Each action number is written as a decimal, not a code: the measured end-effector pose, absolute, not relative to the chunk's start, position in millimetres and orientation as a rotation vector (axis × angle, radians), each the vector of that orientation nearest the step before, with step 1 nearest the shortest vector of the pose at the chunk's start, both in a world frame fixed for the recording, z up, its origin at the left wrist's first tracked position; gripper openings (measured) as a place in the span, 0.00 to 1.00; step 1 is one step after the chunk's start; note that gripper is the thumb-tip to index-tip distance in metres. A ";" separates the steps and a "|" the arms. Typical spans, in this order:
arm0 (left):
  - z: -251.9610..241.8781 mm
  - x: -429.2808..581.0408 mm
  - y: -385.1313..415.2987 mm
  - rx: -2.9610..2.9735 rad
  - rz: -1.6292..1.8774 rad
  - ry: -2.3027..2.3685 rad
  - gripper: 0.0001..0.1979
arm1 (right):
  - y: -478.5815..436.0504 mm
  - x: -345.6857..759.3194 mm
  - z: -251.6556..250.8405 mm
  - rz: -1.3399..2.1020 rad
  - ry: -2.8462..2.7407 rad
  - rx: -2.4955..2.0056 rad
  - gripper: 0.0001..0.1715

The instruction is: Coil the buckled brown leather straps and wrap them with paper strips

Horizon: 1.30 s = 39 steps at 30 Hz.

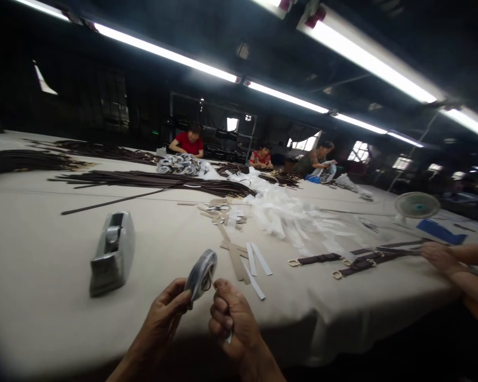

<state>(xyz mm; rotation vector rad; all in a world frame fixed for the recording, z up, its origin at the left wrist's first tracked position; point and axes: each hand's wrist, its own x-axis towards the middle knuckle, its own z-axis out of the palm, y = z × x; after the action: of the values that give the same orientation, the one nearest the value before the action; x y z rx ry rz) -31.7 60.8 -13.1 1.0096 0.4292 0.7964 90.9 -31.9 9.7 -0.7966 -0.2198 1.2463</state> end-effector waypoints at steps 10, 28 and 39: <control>-32.3 -35.6 56.6 1.064 0.767 0.407 0.15 | -36.0 77.8 -7.5 1.152 -0.455 -1.156 0.34; -21.7 -42.0 65.9 0.756 0.690 0.375 0.16 | -58.2 88.7 -1.4 1.216 -0.471 -1.134 0.29; -25.2 -40.7 66.4 0.830 0.704 0.358 0.15 | -53.8 96.2 -0.6 1.011 -0.433 -1.362 0.40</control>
<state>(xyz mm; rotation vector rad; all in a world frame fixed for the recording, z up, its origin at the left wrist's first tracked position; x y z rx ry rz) -40.7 66.4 -25.2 0.8299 0.3576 0.7036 96.2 -53.8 -0.6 -1.3620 -0.4333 1.0115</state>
